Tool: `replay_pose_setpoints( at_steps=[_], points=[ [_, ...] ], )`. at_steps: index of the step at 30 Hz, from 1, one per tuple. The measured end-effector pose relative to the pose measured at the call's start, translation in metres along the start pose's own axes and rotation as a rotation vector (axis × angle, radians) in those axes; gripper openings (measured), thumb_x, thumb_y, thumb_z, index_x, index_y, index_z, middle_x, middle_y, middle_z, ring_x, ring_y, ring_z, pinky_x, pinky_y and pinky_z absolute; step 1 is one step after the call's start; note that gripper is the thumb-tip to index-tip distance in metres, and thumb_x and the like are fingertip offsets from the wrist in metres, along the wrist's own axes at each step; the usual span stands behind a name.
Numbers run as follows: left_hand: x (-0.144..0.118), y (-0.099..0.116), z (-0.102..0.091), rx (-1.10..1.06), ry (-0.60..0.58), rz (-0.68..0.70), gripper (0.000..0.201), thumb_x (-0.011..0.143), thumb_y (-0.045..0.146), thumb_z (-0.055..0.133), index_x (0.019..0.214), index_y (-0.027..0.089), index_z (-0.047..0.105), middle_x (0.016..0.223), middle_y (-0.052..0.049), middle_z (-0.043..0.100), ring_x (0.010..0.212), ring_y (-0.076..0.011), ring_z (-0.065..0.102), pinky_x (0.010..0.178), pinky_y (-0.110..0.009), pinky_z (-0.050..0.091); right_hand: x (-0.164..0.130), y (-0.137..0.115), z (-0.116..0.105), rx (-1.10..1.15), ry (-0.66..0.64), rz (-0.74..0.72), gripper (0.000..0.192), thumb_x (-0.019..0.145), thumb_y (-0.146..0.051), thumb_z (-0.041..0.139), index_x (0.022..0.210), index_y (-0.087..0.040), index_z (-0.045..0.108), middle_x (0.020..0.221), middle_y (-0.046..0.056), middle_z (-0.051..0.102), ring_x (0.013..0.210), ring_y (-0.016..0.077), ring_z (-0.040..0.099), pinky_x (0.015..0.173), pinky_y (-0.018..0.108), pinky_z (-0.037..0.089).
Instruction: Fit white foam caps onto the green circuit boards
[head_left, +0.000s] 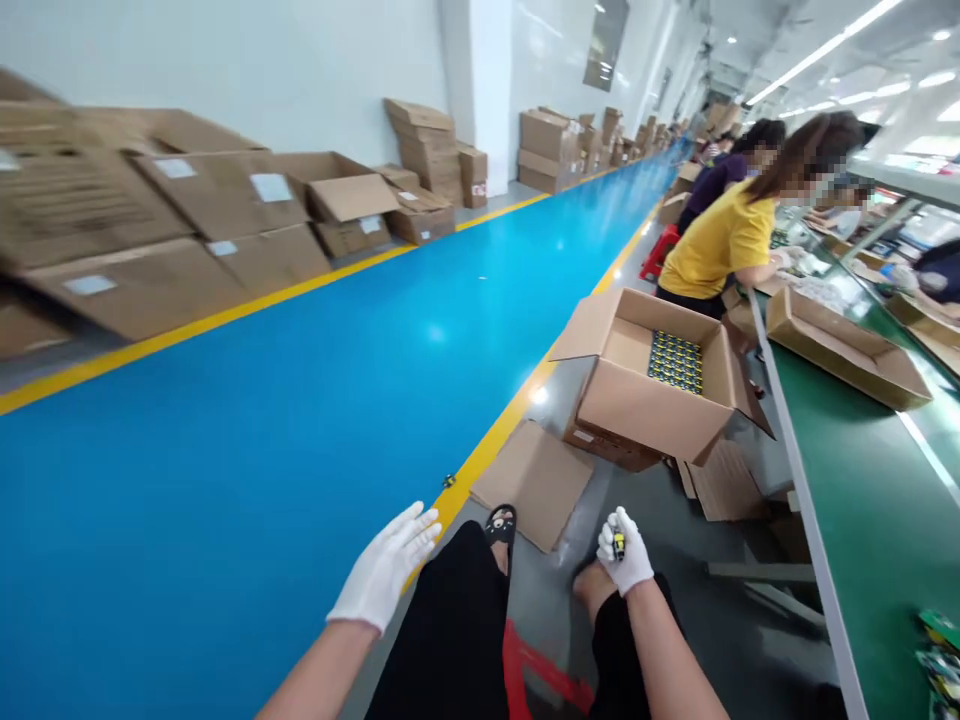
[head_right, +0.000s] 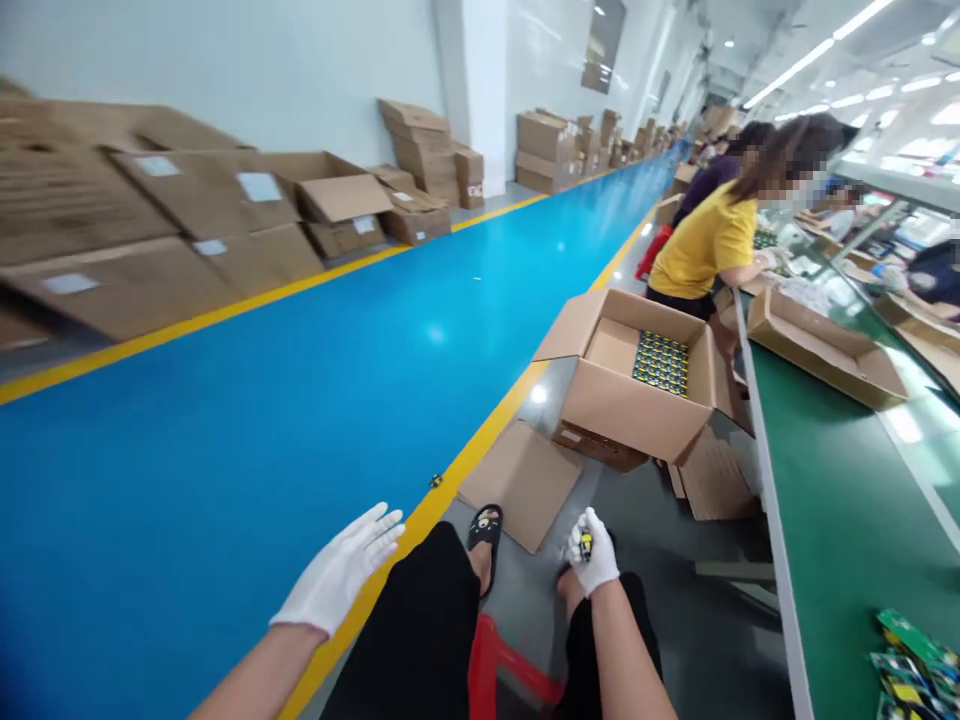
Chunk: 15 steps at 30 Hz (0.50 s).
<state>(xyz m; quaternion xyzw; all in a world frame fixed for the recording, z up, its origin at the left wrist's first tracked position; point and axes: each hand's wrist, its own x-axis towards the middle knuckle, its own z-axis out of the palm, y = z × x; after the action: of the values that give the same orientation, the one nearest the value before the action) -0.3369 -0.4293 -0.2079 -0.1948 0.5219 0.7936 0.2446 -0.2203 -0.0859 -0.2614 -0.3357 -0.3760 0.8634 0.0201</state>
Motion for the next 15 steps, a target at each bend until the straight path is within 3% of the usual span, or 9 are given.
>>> replay_pose_setpoints(
  at_steps=[4,7,9,11,13,15],
  points=[
    [-0.025,0.026,-0.009,-0.13,0.06,0.083,0.045,0.085,0.025,0.043,0.129,0.021,0.043,0.133,-0.011,0.048,0.116,-0.0252,0.051,0.093,-0.041,0.044,0.0,0.017,0.009,-0.161,0.01,-0.018,0.03,0.063,-0.043,0.069,0.07,-0.02,0.051,0.043,-0.01,0.041,0.032,0.0047,0.034,0.032,0.016,0.023],
    [-0.014,0.027,-0.001,-0.201,0.013,0.087,0.046,0.08,0.018,0.052,0.126,0.015,0.045,0.126,-0.016,0.053,0.105,-0.0243,0.058,0.088,-0.036,0.047,0.018,0.026,0.019,-0.295,0.0,-0.004,0.038,0.058,-0.037,0.072,0.089,-0.021,0.056,0.051,-0.009,0.049,0.039,0.0066,0.044,0.034,0.016,0.029],
    [0.009,0.014,0.008,-0.263,-0.061,-0.017,0.044,0.08,0.019,0.053,0.123,0.014,0.046,0.121,-0.017,0.056,0.095,-0.0214,0.062,0.08,-0.031,0.05,0.045,0.035,0.03,-0.407,-0.014,0.028,0.046,0.056,-0.033,0.072,0.097,-0.021,0.056,0.061,-0.006,0.057,0.045,0.0083,0.051,0.036,0.017,0.033],
    [0.04,-0.01,0.016,-0.349,-0.08,-0.248,0.039,0.081,0.021,0.052,0.12,0.017,0.048,0.114,-0.012,0.06,0.085,-0.016,0.064,0.07,-0.025,0.05,0.083,0.053,0.046,-0.55,-0.033,0.082,0.047,0.059,-0.03,0.072,0.102,-0.018,0.057,0.064,-0.004,0.06,0.044,0.0089,0.052,0.036,0.018,0.033],
    [0.073,-0.04,0.022,-0.369,-0.063,-0.386,0.038,0.08,0.025,0.053,0.116,0.015,0.049,0.102,-0.012,0.063,0.073,-0.0148,0.064,0.059,-0.024,0.049,0.129,0.081,0.066,-0.707,-0.055,0.136,0.04,0.067,-0.03,0.069,0.103,-0.015,0.058,0.064,-0.003,0.06,0.042,0.0082,0.05,0.036,0.019,0.034],
    [0.102,-0.068,0.023,-0.382,-0.03,-0.493,0.04,0.076,0.028,0.058,0.112,0.014,0.05,0.092,-0.01,0.065,0.065,-0.0136,0.063,0.052,-0.022,0.046,0.18,0.117,0.087,-0.845,-0.073,0.169,0.029,0.08,-0.031,0.062,0.102,-0.014,0.058,0.075,0.0,0.062,0.051,0.0092,0.055,0.044,0.021,0.044]
  ],
)
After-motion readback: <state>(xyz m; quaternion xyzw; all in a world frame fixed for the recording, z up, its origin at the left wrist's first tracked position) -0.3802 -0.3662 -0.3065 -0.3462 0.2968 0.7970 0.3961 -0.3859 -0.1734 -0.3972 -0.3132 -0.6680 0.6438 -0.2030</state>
